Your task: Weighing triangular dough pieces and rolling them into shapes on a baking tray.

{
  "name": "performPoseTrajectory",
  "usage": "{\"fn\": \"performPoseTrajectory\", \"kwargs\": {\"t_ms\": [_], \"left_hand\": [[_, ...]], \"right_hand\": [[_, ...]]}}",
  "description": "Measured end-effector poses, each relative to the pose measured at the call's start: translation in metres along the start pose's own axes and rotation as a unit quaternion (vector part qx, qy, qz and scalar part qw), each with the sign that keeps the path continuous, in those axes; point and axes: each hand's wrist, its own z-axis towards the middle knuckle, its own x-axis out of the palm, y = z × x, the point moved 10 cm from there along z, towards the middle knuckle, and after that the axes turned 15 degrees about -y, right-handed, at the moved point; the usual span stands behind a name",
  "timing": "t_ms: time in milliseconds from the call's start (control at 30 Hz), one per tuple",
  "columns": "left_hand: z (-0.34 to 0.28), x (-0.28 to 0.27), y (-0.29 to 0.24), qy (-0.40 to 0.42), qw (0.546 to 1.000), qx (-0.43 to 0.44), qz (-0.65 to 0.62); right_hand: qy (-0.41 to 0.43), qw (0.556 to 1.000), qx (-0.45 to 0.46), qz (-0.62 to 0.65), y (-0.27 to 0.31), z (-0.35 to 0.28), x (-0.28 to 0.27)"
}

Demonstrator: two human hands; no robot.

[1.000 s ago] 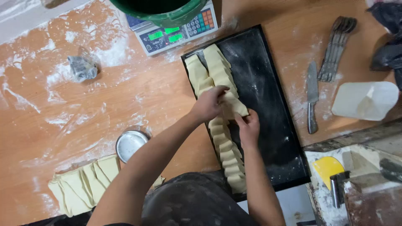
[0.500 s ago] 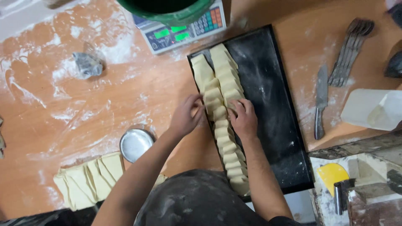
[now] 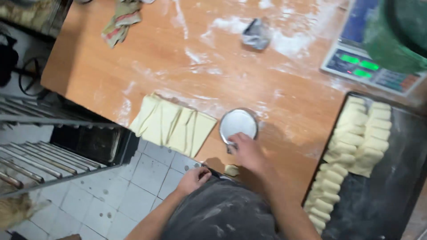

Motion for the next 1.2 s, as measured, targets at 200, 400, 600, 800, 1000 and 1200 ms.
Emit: {"fn": "performPoseTrajectory", "kwargs": {"t_ms": [200, 400, 600, 800, 1000, 1200], "left_hand": [[-0.011, -0.062, 0.058, -0.026, 0.998, 0.057, -0.028], [-0.024, -0.109, 0.136, -0.079, 0.990, -0.023, -0.119], [0.006, -0.169, 0.040, -0.170, 0.964, 0.192, -0.073], [0.024, -0.167, -0.064, -0.147, 0.920, 0.359, 0.052], [0.044, -0.106, -0.056, 0.195, 0.936, 0.137, -0.260], [0.064, -0.035, -0.063, 0.172, 0.943, 0.024, -0.285]], "right_hand": [[-0.029, 0.988, 0.041, -0.143, 0.030, 0.076, 0.112], [0.051, 0.932, 0.269, -0.237, 0.044, 0.075, 0.115], [-0.062, 0.970, -0.051, -0.230, 0.085, 0.068, 0.110], [0.032, 0.999, 0.035, -0.015, 0.138, 0.021, 0.081], [0.035, 0.915, 0.245, 0.317, -0.004, -0.055, 0.116], [0.057, 0.870, 0.313, 0.378, 0.031, -0.064, 0.095]]}}
